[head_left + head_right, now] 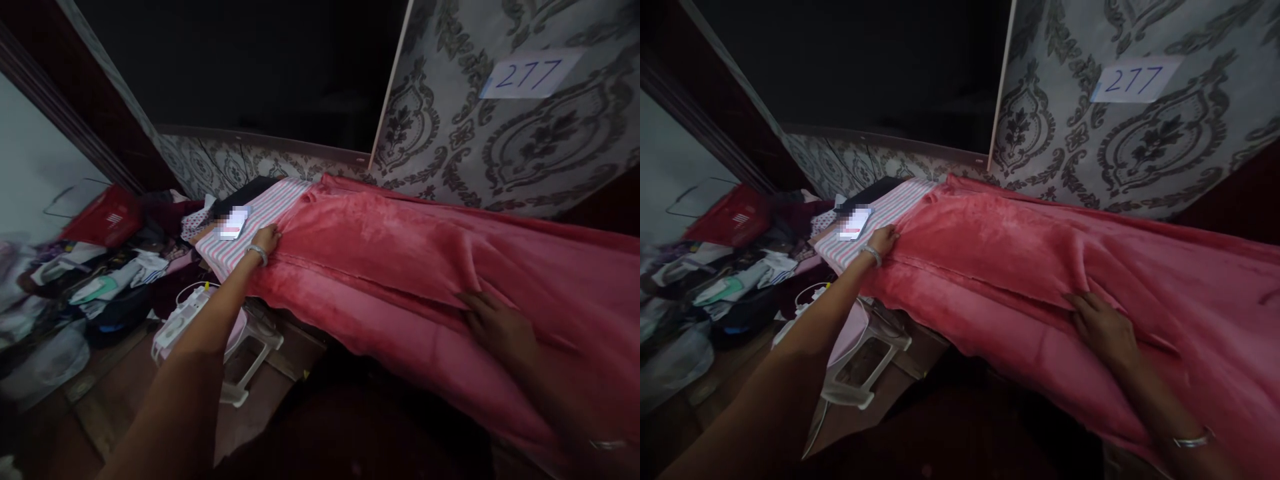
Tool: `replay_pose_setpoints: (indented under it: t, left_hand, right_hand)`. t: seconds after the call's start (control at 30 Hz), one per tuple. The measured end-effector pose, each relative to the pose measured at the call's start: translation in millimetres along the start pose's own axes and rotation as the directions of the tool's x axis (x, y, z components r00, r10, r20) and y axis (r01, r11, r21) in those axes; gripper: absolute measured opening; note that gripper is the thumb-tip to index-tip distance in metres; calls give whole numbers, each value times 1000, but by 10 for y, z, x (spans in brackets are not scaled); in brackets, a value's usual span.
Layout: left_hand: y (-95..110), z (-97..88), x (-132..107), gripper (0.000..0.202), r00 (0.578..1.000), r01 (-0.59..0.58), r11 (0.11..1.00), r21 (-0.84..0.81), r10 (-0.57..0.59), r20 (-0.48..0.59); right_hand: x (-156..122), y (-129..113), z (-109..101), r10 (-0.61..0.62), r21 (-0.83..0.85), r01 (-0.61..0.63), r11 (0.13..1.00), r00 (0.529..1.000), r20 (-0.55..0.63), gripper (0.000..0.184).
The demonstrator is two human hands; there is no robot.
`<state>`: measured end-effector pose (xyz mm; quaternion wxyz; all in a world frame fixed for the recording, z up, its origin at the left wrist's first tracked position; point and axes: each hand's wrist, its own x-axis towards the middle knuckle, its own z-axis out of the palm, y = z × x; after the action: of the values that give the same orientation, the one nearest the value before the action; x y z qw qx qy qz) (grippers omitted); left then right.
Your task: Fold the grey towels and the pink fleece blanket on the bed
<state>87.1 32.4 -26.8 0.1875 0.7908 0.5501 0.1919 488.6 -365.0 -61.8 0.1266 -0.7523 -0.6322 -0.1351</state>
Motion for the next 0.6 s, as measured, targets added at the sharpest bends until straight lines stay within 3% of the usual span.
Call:
replay_pose_setpoints:
  t: [0.3,0.43,0.6]
  left_hand:
    - [131,-44,-121,33,995,94,969,228,-100,16]
    - [164,-52,-162,37,992,118,956,268,-124,6]
    - [153,-63,-118,38,992,122,953,277,-128,3]
  right_hand:
    - [-125,4,52,-87,-8,87,996,996,-35,40]
    - [-167,-28,33,-89,5,89,996,995,-54,44]
    - [-161,-82,-18,-106,13,106,994,994,8,44]
